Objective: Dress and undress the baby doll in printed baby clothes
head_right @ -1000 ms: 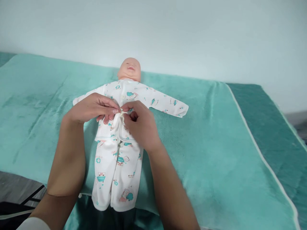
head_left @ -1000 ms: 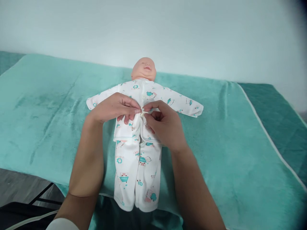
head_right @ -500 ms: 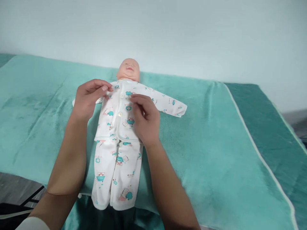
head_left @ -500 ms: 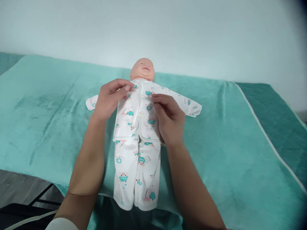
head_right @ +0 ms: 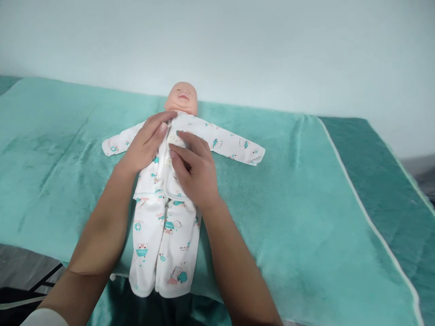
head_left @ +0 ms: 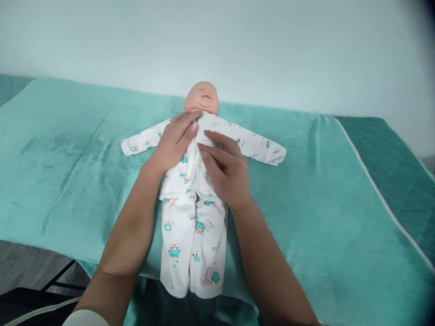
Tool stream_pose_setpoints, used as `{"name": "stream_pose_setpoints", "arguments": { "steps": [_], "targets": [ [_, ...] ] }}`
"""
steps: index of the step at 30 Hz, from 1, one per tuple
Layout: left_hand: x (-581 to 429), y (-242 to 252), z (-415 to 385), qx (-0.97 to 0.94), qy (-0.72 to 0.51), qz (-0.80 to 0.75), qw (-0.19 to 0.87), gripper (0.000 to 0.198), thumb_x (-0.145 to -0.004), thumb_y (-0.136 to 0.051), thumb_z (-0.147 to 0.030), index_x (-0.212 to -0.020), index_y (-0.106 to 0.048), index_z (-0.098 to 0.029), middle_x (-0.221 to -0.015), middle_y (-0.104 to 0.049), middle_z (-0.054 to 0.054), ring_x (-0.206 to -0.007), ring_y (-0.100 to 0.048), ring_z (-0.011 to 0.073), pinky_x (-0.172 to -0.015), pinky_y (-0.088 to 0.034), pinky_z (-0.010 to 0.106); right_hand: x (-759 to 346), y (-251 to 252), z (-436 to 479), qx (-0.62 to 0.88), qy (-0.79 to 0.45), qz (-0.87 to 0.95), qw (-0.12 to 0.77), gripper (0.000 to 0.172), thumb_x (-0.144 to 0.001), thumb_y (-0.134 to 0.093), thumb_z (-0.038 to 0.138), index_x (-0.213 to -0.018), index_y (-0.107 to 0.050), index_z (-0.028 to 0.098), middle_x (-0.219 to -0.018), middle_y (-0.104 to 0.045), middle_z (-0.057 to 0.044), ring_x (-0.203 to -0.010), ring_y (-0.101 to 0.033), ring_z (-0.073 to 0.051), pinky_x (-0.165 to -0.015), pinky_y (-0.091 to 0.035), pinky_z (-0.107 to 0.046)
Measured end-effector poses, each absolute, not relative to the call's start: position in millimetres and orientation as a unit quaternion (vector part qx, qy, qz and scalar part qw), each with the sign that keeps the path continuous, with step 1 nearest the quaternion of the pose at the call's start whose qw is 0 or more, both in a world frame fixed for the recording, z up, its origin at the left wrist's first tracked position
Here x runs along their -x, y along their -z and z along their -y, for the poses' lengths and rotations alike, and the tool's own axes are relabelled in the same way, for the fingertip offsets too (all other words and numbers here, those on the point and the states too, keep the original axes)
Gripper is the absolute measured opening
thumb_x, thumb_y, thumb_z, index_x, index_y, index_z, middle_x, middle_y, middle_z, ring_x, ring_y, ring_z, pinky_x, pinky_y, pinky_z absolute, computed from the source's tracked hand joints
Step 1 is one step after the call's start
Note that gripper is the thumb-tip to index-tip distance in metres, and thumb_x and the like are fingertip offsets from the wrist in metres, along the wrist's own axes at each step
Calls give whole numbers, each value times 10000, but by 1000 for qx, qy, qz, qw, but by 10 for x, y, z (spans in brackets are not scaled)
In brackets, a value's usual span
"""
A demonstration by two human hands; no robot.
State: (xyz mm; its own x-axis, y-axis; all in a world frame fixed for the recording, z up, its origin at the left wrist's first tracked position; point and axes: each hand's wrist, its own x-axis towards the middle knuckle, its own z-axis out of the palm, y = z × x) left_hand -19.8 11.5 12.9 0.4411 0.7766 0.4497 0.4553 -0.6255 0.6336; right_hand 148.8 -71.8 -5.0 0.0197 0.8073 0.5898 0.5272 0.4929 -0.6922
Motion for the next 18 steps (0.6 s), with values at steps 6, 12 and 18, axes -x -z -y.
{"name": "stream_pose_setpoints", "arguments": {
  "steps": [6, 12, 18],
  "targets": [
    [200, -129, -119, -825, -363, -383, 204, 649, -1080, -256, -637, -1482, -579, -244, -1544, -609, 105, -1469, -515, 261, -1252, -396, 464, -1502, 94, 697, 493, -158, 681, 519, 436, -1044, -566, 453, -1456, -611, 319, -1503, -629, -89, -1434, -549, -306, -1219, -455, -579],
    [192, -103, -127, -826, -370, -374, 205, 628, -1079, -290, -632, -1499, -561, -253, -1572, -585, 103, -1474, -513, 257, -1255, -383, 461, -1579, 162, 489, 482, -175, 702, 494, 518, -1065, -498, 555, -1510, -558, 297, -1611, -534, -95, -1537, -448, -290, -1292, -359, -576],
    [185, -106, -123, -826, -373, -373, 201, 620, -1082, -292, -622, -1472, -585, -238, -1546, -608, 110, -1455, -532, 245, -1252, -386, 437, -1656, 200, 155, 488, -190, 704, 479, 588, -1046, -449, 668, -1481, -589, 298, -1593, -551, -90, -1523, -461, -289, -1281, -364, -576]
  ]
}}
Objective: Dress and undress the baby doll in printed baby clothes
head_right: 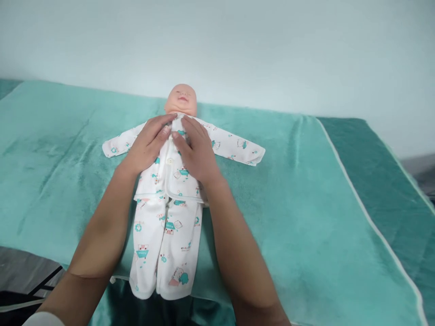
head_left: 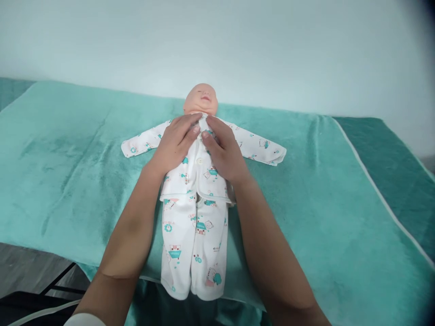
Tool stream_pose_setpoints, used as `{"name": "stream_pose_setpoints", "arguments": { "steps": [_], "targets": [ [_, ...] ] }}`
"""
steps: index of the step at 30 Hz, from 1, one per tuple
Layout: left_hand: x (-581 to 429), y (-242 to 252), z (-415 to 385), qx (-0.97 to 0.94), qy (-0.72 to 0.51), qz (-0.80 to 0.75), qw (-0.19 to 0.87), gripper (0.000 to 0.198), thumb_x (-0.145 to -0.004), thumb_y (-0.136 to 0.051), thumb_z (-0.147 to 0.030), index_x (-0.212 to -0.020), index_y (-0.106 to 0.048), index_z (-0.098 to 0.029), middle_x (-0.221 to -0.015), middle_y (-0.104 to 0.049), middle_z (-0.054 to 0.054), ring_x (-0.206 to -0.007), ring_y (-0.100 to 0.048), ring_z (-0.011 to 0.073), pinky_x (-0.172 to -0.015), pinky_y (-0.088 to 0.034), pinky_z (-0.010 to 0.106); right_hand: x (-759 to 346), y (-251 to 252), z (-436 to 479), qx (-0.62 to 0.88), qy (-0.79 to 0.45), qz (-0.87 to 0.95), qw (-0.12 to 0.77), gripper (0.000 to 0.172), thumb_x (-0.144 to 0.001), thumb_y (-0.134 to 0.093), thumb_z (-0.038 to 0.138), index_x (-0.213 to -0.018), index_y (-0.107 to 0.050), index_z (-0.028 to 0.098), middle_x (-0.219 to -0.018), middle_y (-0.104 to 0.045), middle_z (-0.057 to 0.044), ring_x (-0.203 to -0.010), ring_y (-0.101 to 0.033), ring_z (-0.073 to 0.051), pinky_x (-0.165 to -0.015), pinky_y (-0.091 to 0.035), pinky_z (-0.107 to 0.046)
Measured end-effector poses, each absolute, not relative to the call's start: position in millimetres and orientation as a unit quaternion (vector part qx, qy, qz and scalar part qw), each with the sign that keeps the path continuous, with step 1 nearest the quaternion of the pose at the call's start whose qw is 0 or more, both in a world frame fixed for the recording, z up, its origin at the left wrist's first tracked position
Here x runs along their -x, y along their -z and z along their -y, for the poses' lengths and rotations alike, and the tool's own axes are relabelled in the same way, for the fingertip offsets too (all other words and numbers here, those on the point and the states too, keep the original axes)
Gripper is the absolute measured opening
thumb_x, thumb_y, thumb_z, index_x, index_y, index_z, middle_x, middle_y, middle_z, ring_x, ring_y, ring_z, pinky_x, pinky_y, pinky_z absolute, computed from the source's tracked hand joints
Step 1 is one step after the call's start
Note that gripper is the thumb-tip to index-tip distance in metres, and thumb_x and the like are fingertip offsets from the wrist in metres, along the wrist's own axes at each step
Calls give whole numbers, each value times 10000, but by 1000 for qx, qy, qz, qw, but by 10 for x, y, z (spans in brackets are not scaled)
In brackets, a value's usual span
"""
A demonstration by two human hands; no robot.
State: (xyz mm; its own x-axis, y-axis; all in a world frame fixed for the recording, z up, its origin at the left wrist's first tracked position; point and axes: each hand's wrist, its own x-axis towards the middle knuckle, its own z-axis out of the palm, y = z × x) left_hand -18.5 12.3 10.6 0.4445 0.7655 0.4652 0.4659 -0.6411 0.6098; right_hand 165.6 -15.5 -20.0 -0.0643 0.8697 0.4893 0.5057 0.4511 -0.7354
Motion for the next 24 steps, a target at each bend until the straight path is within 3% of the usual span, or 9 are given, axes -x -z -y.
{"name": "stream_pose_setpoints", "arguments": {
  "steps": [10, 17, 24],
  "targets": [
    [172, -113, -111, -817, -368, -397, 199, 580, -1085, -324, -602, -1443, -609, -244, -1511, -638, 103, -1434, -545, 247, -1235, -408, 441, -1710, 210, -104, 480, -171, 725, 464, 506, -1033, -453, 696, -1262, -682, 307, -1414, -673, -80, -1362, -578, -284, -1214, -416, -525],
    [171, -94, -123, -813, -365, -411, 194, 571, -1085, -334, -594, -1439, -610, -241, -1498, -646, 102, -1416, -561, 248, -1215, -429, 434, -1697, 151, -68, 488, -180, 717, 464, 496, -1038, -472, 668, -1358, -636, 328, -1439, -657, -68, -1385, -557, -278, -1218, -401, -518],
    [172, -113, -119, -816, -359, -411, 193, 562, -1085, -335, -593, -1422, -614, -241, -1482, -654, 96, -1416, -556, 239, -1213, -426, 410, -1693, 201, -28, 484, -184, 698, 496, 457, -1035, -493, 652, -1282, -668, 310, -1446, -644, -82, -1400, -555, -280, -1215, -417, -531]
  ]
}}
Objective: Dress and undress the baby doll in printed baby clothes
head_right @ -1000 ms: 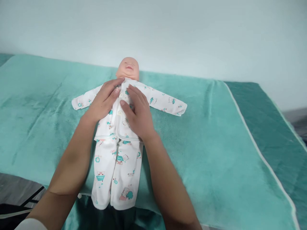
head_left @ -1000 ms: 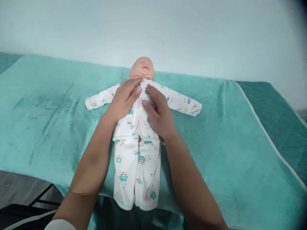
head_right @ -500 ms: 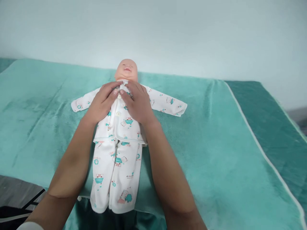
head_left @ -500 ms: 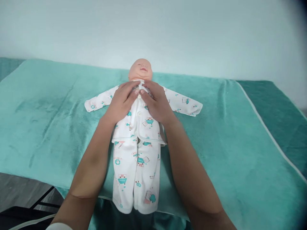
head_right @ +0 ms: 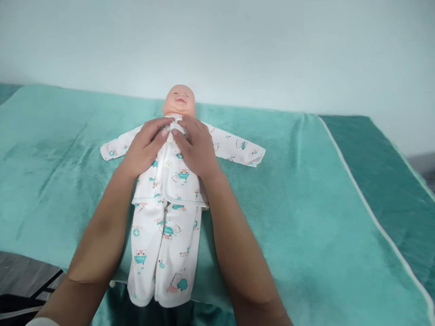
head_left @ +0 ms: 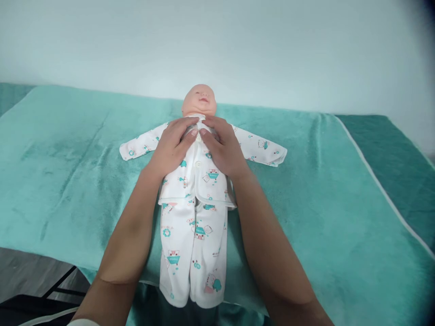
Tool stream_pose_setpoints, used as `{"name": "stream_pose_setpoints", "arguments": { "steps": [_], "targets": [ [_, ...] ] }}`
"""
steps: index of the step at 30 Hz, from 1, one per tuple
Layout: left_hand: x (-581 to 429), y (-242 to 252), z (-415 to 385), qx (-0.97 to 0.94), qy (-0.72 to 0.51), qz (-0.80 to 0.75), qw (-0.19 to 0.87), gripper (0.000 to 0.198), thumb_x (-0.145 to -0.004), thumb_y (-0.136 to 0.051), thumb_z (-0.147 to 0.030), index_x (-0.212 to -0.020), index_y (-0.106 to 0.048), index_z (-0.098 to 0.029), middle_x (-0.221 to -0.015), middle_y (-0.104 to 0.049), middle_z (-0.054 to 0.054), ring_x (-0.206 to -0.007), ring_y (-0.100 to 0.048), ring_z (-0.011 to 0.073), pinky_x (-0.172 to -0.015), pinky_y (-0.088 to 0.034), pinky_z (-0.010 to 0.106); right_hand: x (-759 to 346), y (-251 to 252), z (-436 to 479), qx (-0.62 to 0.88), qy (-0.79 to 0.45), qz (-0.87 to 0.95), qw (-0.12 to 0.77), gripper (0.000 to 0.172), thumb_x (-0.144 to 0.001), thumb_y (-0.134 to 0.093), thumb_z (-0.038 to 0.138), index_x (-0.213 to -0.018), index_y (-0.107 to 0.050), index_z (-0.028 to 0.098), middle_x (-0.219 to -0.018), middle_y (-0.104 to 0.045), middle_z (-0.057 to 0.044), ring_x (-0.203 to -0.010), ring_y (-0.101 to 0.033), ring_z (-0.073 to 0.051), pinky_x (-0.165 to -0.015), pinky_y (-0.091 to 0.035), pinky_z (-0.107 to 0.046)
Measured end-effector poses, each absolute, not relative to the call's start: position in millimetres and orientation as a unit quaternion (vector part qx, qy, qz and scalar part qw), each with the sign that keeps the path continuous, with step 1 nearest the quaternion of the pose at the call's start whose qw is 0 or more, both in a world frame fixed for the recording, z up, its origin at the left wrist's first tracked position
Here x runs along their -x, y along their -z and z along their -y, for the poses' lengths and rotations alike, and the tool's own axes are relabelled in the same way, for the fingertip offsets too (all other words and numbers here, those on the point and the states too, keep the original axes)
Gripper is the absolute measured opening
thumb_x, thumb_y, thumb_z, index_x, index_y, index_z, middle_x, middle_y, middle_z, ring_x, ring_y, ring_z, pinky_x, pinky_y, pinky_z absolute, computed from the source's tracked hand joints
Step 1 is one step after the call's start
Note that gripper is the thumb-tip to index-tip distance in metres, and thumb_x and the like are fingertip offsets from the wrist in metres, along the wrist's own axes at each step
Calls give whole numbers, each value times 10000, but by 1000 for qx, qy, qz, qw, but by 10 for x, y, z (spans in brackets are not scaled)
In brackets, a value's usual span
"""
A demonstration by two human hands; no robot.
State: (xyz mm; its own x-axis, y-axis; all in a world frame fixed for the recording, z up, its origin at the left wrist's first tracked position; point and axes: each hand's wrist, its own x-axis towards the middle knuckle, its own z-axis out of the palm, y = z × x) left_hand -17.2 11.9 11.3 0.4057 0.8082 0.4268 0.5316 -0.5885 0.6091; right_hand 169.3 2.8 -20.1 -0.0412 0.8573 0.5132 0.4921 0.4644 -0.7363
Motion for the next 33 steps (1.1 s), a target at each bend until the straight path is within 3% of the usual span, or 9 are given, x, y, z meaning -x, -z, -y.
{"name": "stream_pose_setpoints", "arguments": {
  "steps": [6, 22, 28, 33],
  "targets": [
    [175, -110, -123, -811, -365, -411, 200, 520, -1086, -368, -559, -1400, -630, -237, -1459, -671, 95, -1395, -572, 243, -1213, -429, 423, -1698, 212, -6, 492, -190, 687, 500, 428, -1029, -523, 625, -1254, -675, 294, -1420, -656, -82, -1367, -571, -281, -1176, -460, -526],
    [176, -97, -135, -811, -370, -406, 201, 511, -1085, -389, -554, -1421, -622, -248, -1485, -659, 83, -1406, -571, 232, -1214, -431, 417, -1792, 306, -120, 478, -192, 721, 464, 510, -1032, -485, 668, -1378, -655, 334, -1540, -582, -64, -1486, -476, -280, -1277, -338, -561],
    [174, -73, -140, -799, -384, -410, 214, 493, -1076, -433, -536, -1418, -627, -239, -1490, -656, 83, -1395, -586, 232, -1210, -437, 404, -1726, 297, -56, 498, -250, 636, 534, 388, -990, -622, 500, -1314, -656, 289, -1420, -654, -60, -1361, -569, -273, -1197, -444, -522],
    [201, -55, -152, -770, -406, -434, 234, 464, -1071, -447, -512, -1382, -661, -241, -1477, -670, 74, -1380, -606, 232, -1207, -446, 408, -1721, 276, -26, 532, -253, 580, 562, 293, -971, -611, 398, -1219, -681, 258, -1302, -711, -58, -1237, -641, -254, -1143, -487, -499]
  ]
}}
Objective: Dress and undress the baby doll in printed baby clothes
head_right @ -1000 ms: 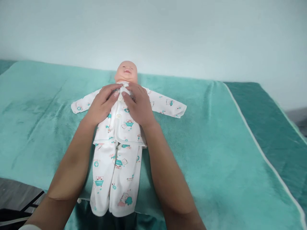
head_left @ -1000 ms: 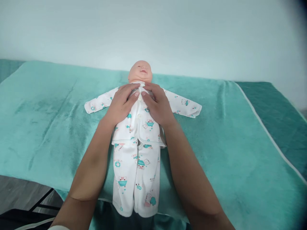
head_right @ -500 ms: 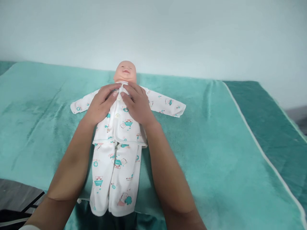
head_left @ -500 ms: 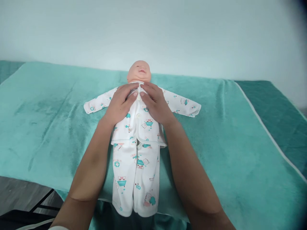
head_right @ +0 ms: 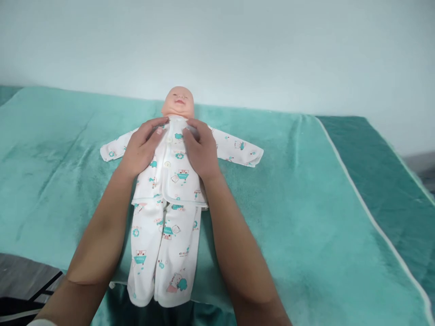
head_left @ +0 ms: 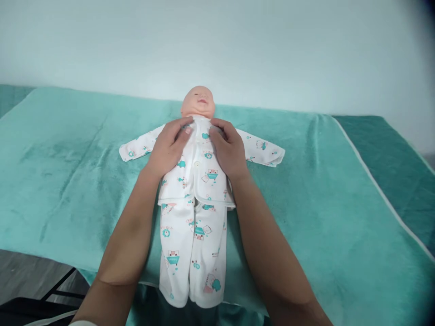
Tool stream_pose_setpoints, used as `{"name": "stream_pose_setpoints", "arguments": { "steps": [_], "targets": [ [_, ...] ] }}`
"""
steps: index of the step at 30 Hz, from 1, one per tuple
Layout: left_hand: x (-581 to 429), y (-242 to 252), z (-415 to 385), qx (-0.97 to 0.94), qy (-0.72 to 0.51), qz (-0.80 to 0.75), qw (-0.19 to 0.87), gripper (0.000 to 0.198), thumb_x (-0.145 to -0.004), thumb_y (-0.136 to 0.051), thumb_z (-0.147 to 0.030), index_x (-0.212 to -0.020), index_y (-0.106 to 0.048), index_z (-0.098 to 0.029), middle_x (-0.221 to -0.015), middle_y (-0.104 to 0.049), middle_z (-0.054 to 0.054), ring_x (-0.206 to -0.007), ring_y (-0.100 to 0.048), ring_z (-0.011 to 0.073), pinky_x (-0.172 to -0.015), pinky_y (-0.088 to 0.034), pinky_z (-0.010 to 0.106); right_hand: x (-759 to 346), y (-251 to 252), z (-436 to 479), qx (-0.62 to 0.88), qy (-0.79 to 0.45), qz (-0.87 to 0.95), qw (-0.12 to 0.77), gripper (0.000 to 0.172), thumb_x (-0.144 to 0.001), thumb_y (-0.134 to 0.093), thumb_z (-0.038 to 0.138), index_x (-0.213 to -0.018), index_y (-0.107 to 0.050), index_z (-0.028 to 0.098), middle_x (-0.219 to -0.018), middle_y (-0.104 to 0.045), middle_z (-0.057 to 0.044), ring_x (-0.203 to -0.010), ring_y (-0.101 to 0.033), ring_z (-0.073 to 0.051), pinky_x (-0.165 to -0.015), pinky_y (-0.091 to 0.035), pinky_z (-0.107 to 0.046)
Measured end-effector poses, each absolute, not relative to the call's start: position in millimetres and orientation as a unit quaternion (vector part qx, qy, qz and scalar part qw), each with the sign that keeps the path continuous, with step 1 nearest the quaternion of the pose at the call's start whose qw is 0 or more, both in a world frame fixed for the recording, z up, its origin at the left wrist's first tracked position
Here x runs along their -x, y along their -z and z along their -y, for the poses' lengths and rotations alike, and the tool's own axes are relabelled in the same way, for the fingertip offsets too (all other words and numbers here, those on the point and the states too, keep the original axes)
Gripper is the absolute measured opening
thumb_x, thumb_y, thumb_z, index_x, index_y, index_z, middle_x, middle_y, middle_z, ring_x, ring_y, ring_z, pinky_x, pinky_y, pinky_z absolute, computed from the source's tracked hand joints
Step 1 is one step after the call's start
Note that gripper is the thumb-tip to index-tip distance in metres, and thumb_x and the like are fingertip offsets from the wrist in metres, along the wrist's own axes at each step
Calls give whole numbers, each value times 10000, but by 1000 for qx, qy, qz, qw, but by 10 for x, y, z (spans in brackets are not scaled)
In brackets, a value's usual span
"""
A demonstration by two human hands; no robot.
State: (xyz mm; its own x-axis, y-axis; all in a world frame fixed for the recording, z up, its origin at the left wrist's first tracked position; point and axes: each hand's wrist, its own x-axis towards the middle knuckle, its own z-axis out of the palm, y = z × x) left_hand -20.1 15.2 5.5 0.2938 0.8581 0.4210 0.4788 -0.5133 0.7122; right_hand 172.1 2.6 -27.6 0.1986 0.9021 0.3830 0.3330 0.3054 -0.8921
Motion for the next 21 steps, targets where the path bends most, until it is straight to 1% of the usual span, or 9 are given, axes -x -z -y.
{"name": "stream_pose_setpoints", "arguments": {
  "steps": [4, 6, 9, 11, 14, 17, 19, 21],
  "targets": [
    [273, 19, -273, -752, -411, -458, 237, 477, -1081, -412, -482, -1348, -692, -203, -1472, -681, 81, -1396, -598, 228, -1224, -426, 405, -1821, 326, -90, 551, -207, 605, 536, 292, -1004, -540, 415, -1191, -696, 255, -1313, -720, -70, -1259, -636, -271, -1160, -462, -527],
    [324, 89, -349, -747, -408, -479, 214, 499, -1087, -381, -484, -1333, -703, -193, -1455, -692, 87, -1384, -604, 233, -1223, -421, 412, -1899, 380, -126, 586, -165, 617, 499, 328, -1025, -486, 431, -1200, -702, 257, -1339, -720, -79, -1290, -623, -292, -1212, -385, -591],
    [438, 224, -393, -743, -386, -528, 142, 507, -1094, -339, -440, -1334, -707, -188, -1428, -707, 99, -1364, -611, 252, -1223, -407, 441, -2029, 480, -123, 667, -95, 609, 419, 398, -1036, -449, 431, -1282, -689, 231, -1413, -691, -111, -1354, -584, -317, -1272, -229, -656],
    [565, 320, -347, -739, -356, -565, 87, 484, -1087, -350, -393, -1377, -686, -199, -1466, -680, 100, -1392, -586, 270, -1250, -361, 473, -2128, 542, -68, 706, -58, 599, 373, 436, -1036, -449, 436, -1340, -668, 213, -1442, -673, -127, -1389, -553, -326, -1279, -198, -653],
    [852, 455, -188, -727, -305, -614, 30, 489, -1047, -454, -373, -1490, -605, -233, -1559, -604, 88, -1463, -512, 307, -1293, -276, 520, -2329, 628, 72, 747, -29, 576, 331, 460, -1036, -448, 452, -1363, -660, 207, -1446, -665, -146, -1388, -544, -343, -1248, -259, -643],
    [1157, 556, -16, -701, -276, -657, 11, 584, -980, -557, -345, -1544, -549, -195, -1580, -572, 128, -1474, -480, 347, -1280, -307, 524, -2595, 720, 237, 764, -19, 566, 308, 461, -1030, -445, 429, -1343, -665, 172, -1413, -671, -189, -1352, -566, -331, -1206, -345, -594],
    [1287, 594, 63, -683, -268, -680, 7, 599, -967, -542, -297, -1552, -537, -169, -1553, -582, 163, -1469, -479, 359, -1259, -346, 523, -2769, 781, 340, 767, -4, 562, 310, 438, -1005, -475, 406, -1309, -676, 164, -1438, -647, -198, -1360, -552, -325, -1198, -360, -570],
    [1331, 610, 104, -661, -264, -703, -2, 605, -970, -499, -262, -1564, -521, -147, -1555, -571, 186, -1477, -470, 370, -1249, -358, 531, -2902, 824, 425, 777, 5, 542, 321, 419, -972, -511, 379, -1278, -682, 149, -1391, -658, -209, -1325, -564, -325, -1169, -392, -548]
  ]
}}
